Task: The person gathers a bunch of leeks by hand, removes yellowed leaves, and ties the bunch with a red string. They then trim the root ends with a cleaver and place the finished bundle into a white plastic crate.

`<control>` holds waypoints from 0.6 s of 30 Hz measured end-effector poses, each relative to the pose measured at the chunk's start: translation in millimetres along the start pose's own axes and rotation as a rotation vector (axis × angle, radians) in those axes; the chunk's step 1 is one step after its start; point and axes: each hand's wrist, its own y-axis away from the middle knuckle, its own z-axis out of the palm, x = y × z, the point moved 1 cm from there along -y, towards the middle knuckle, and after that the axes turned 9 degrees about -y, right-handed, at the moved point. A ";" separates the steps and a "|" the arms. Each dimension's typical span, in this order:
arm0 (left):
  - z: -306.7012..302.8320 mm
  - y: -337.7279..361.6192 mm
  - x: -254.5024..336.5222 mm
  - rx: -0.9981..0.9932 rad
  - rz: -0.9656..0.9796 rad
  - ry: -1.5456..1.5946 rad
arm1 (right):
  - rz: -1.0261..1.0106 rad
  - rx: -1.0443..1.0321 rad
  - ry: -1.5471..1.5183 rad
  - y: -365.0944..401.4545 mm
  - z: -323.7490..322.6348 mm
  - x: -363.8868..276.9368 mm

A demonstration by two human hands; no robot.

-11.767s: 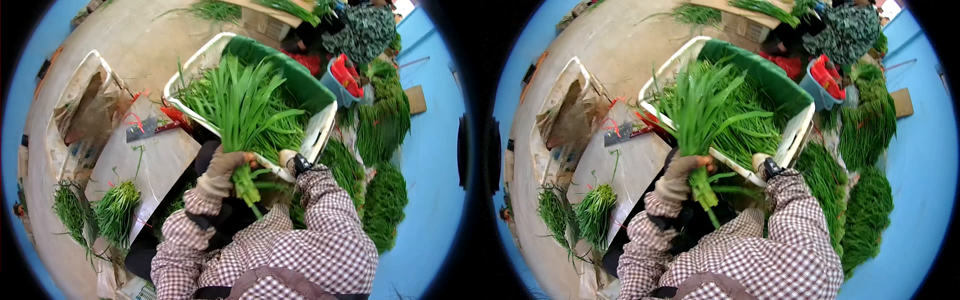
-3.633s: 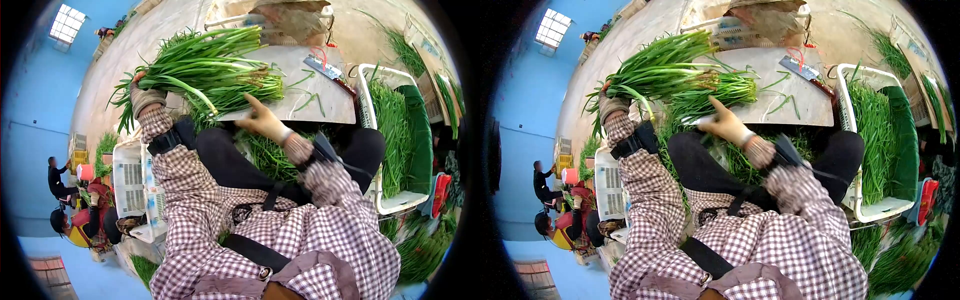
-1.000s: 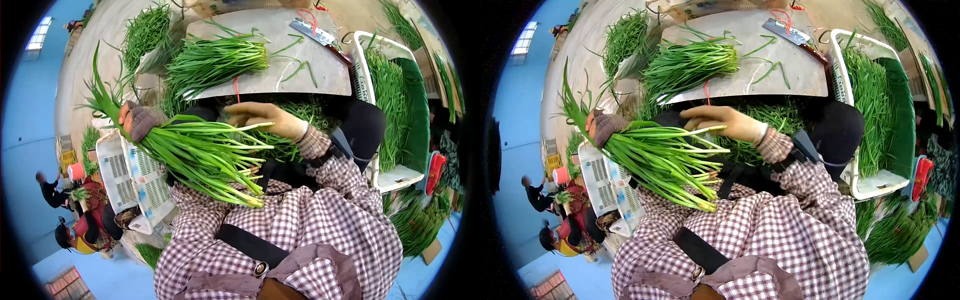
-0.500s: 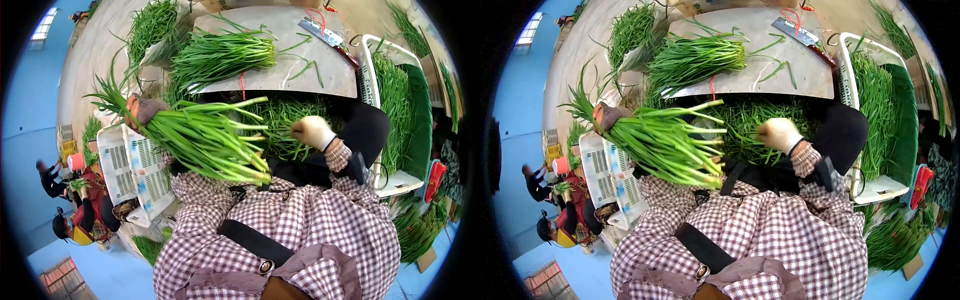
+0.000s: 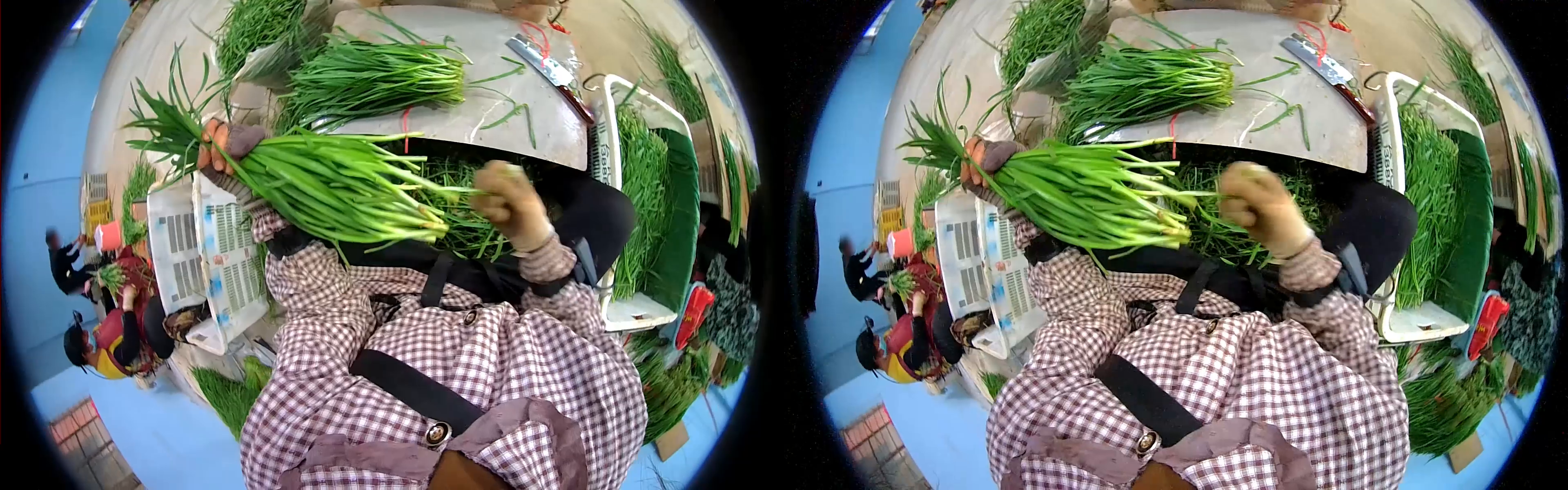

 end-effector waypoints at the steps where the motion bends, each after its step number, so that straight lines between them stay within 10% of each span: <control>1: -1.5 0.3 0.2 0.008 0.028 0.019 | -0.105 0.021 0.019 14.1 -5.6 -10.2; 3: -11.9 -1.1 8.2 -0.033 0.023 0.019 | -0.198 0.042 0.045 23.4 -0.9 -13.5; 5: -19.0 -3.3 19.4 -0.036 -0.013 -0.077 | -0.523 -0.018 1.118 19.4 21.6 -12.0; 9: -8.3 -4.8 -5.4 0.089 0.034 -0.128 | -0.891 -0.162 2.096 2.7 68.7 28.4; 18: 4.9 0.2 -2.4 0.292 0.089 -0.326 | -0.860 -0.146 1.811 3.9 41.1 14.2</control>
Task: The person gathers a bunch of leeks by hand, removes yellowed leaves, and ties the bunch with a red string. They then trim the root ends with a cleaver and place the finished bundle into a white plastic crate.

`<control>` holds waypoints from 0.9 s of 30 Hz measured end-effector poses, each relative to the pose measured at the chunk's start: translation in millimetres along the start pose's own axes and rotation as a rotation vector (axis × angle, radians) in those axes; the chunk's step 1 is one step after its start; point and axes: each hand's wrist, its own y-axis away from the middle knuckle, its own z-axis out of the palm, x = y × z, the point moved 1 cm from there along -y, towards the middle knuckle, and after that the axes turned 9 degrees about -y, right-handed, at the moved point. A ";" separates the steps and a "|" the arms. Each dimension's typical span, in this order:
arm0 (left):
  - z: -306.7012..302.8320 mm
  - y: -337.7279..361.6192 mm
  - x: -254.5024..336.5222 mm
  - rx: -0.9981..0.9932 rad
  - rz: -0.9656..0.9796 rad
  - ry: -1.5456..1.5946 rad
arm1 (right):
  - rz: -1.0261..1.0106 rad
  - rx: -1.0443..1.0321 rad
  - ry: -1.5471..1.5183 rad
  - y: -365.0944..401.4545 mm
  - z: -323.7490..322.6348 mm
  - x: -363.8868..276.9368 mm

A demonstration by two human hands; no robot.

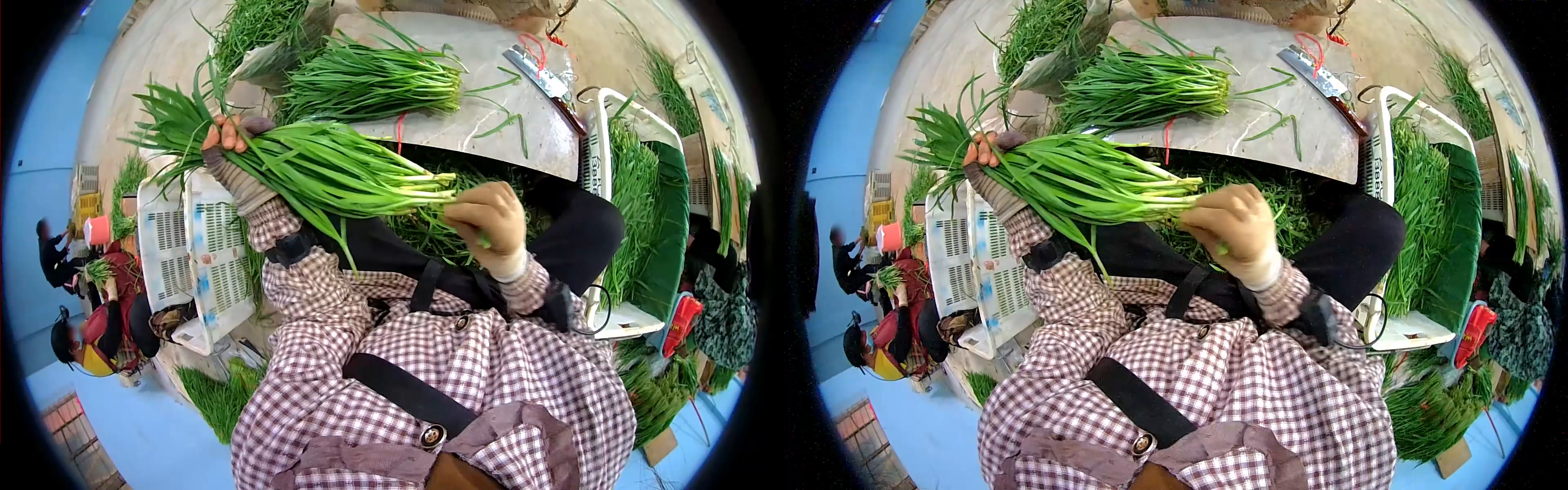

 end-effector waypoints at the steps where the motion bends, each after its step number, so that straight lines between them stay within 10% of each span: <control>1: -0.1 1.7 0.7 0.036 0.009 0.050 | 0.044 -0.012 -0.051 10.2 -8.6 1.1; 5: -13.2 1.6 10.9 0.074 0.080 0.080 | 0.258 -0.391 0.057 46.2 -31.7 6.7; 14: -1.6 -1.6 -10.4 0.075 0.003 0.053 | -0.192 -0.027 0.398 -21.2 22.9 -3.7; 22: -1.5 6.2 -18.4 -0.006 -0.039 0.130 | -0.054 -0.060 0.097 11.4 -11.8 -12.1; 25: -3.3 6.6 -16.1 -0.022 -0.002 0.193 | 0.089 -0.238 0.194 33.7 -32.1 -8.1; 27: -6.2 4.3 -9.7 -0.056 0.033 0.184 | 0.513 -0.725 0.313 58.2 -42.2 13.2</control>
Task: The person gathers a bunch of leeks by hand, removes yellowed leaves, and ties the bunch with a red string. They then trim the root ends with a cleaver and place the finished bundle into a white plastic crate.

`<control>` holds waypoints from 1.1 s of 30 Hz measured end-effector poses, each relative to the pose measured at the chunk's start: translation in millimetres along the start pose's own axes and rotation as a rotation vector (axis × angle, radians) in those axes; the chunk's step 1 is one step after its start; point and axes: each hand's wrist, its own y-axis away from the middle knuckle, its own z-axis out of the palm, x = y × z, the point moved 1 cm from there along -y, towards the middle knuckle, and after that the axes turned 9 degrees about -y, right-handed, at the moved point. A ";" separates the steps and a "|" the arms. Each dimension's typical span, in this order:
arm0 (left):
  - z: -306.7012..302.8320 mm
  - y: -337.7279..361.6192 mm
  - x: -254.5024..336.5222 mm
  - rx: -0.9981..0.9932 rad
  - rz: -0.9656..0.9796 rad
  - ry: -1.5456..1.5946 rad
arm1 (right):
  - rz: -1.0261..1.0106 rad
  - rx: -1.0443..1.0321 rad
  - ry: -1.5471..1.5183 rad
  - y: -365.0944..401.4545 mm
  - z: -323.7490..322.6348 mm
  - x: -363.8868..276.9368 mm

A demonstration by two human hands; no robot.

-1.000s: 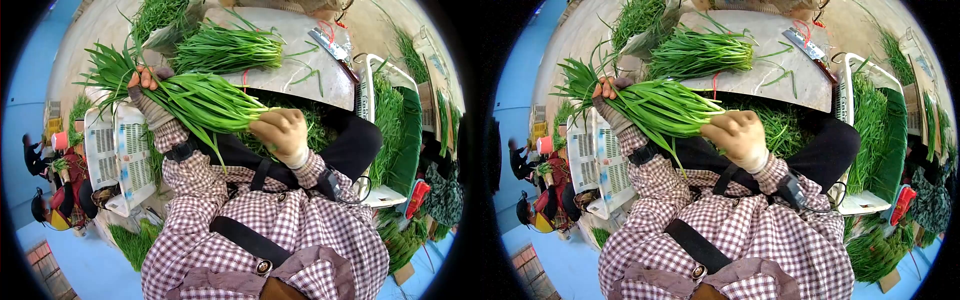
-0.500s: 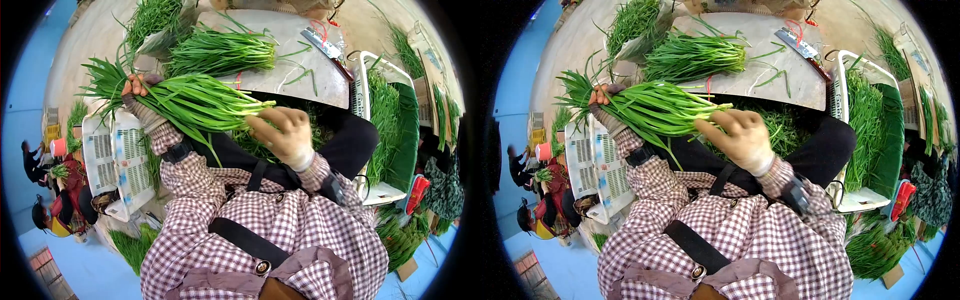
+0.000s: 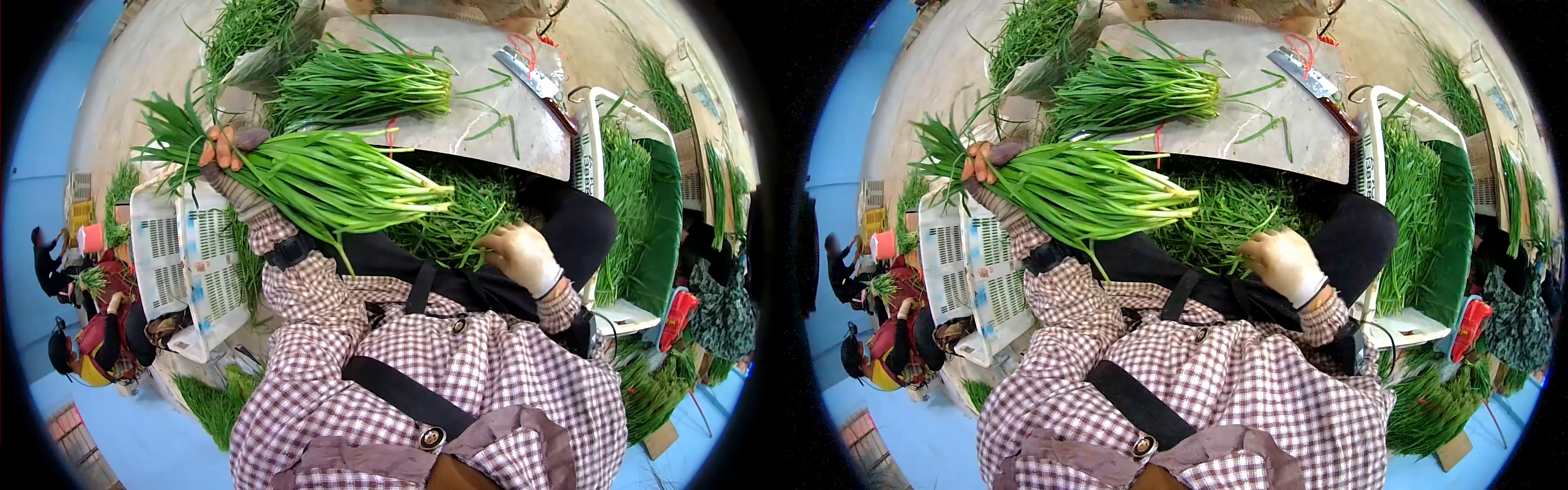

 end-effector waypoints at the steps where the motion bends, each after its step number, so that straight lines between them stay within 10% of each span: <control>1: 1.2 -0.7 1.7 -0.035 0.023 -0.007 | 0.284 -0.283 0.110 3.7 -1.1 -0.3; 3: 2.9 -3.5 -0.5 -0.043 0.018 0.000 | 0.246 -0.141 0.181 -1.3 -16.0 -10.4; 5: 7.1 -0.6 -0.7 -0.045 0.006 0.001 | -0.258 0.524 0.032 -15.0 -43.5 -45.9; 33: 9.3 4.3 -4.1 -0.038 -0.054 -0.037 | -0.147 0.578 0.021 -39.4 11.7 -11.5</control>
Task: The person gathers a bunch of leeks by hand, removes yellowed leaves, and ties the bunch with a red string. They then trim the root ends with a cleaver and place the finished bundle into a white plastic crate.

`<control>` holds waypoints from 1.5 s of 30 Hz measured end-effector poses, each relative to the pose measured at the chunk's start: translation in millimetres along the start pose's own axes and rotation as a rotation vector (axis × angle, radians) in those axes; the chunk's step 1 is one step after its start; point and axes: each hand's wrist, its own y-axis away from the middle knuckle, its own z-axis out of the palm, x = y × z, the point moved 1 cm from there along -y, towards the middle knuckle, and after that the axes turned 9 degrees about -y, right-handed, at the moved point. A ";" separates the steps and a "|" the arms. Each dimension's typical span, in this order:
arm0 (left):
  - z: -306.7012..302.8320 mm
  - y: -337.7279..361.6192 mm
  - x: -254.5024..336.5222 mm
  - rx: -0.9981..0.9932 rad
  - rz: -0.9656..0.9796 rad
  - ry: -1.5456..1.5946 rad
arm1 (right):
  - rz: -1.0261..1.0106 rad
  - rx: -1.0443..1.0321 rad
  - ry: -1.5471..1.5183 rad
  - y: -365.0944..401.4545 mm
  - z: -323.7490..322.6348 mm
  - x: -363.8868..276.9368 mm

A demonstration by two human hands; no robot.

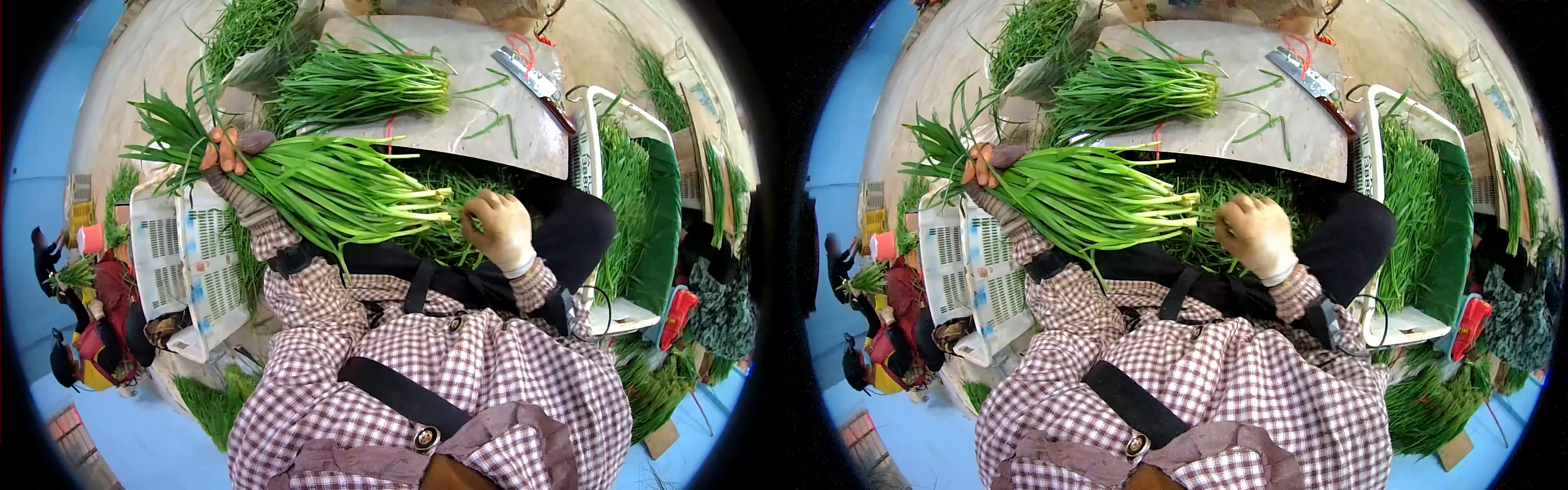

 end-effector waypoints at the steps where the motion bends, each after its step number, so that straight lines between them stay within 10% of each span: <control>1: -1.5 0.1 2.6 0.011 0.025 0.010 | 0.072 -0.174 0.083 11.8 2.9 16.3; 4: 0.0 1.9 2.2 0.016 0.048 0.004 | 0.395 -0.714 0.229 23.7 -10.1 37.9; 8: -1.7 0.2 -3.1 -0.087 -0.029 0.012 | -0.002 0.072 0.001 -34.1 -45.8 -24.2; 18: 3.1 -1.9 -8.6 0.005 -0.001 -0.075 | -0.345 0.042 -0.178 -19.3 0.4 -61.7; 28: 6.2 -1.3 -28.3 0.524 0.010 -0.293 | 0.112 0.208 -0.343 -43.1 10.2 -33.7; 38: -24.3 6.1 -27.5 0.588 -0.212 -0.257 | 0.345 0.232 -0.523 -49.1 2.1 -3.6; 41: -35.3 6.1 -25.4 0.507 -0.248 -0.254 | -0.189 0.348 -0.275 -49.3 3.9 4.5; 45: -30.0 6.8 -26.7 0.483 -0.249 -0.257 | -0.247 0.108 -0.259 -45.5 -3.7 -0.8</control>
